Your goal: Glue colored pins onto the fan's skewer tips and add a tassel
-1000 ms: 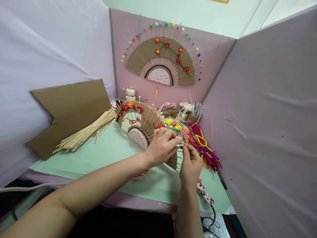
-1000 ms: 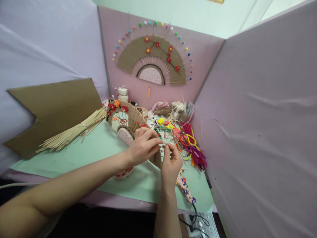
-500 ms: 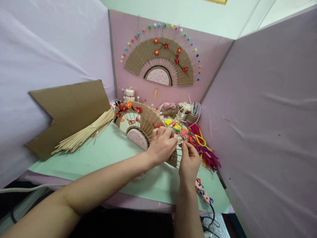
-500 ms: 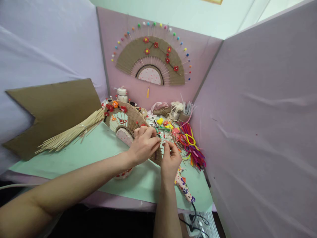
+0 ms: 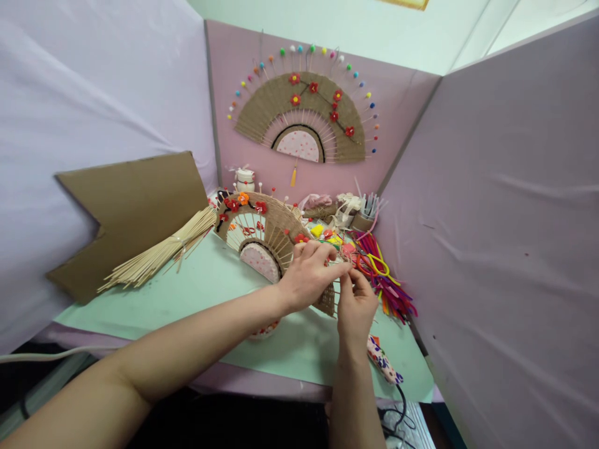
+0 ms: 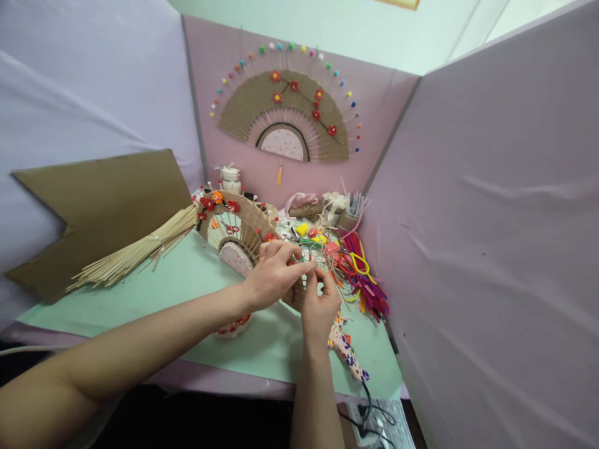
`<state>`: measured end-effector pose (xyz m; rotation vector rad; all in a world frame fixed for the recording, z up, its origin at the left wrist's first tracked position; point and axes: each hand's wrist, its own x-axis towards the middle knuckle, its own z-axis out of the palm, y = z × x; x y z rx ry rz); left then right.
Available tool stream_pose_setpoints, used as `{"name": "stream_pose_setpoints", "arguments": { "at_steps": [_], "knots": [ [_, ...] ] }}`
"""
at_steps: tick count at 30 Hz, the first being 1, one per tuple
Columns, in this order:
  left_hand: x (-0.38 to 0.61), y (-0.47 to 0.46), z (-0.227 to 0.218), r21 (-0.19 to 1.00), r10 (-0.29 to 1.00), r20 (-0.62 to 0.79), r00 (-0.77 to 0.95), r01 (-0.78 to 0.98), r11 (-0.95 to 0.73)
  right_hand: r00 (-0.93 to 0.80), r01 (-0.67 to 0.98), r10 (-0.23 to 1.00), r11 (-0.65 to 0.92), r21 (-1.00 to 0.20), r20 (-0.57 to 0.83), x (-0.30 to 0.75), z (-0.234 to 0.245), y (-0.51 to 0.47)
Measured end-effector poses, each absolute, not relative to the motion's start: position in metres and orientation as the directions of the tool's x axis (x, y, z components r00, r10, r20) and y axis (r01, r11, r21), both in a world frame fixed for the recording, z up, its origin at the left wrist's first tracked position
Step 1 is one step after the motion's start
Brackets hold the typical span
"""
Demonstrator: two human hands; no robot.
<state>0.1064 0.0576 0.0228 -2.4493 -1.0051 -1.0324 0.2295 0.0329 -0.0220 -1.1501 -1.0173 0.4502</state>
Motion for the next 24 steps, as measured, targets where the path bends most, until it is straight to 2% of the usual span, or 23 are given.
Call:
{"name": "stream_pose_setpoints", "arguments": {
  "at_steps": [9,16,18,21,24],
  "knots": [
    [0.1067,0.0622,0.0153,-0.025,0.468,0.727,0.502,0.701,-0.712,0.481,0.307,0.726,0.386,-0.87,0.492,0.2283,-0.019,0.0269],
    [0.1062,0.0627,0.0141,0.078,0.57,0.668,0.479,0.717,-0.693,0.438,0.423,0.705,0.386,-0.82,0.558,0.2287,-0.021,0.0231],
    [0.106,0.0634,0.0137,0.094,0.573,0.667,0.476,0.709,-0.699,0.496,0.419,0.666,0.378,-0.826,0.556,0.229,-0.0212,0.023],
    [0.1061,0.0646,0.0128,0.097,0.563,0.681,0.468,0.704,-0.703,0.56,0.34,0.611,0.446,-0.828,0.559,0.2295,-0.0203,0.0249],
    [0.1066,0.0651,0.0133,0.096,0.571,0.677,0.465,0.713,-0.695,0.53,0.254,0.633,0.517,-0.817,0.565,0.2299,-0.0192,0.0287]
  ]
}}
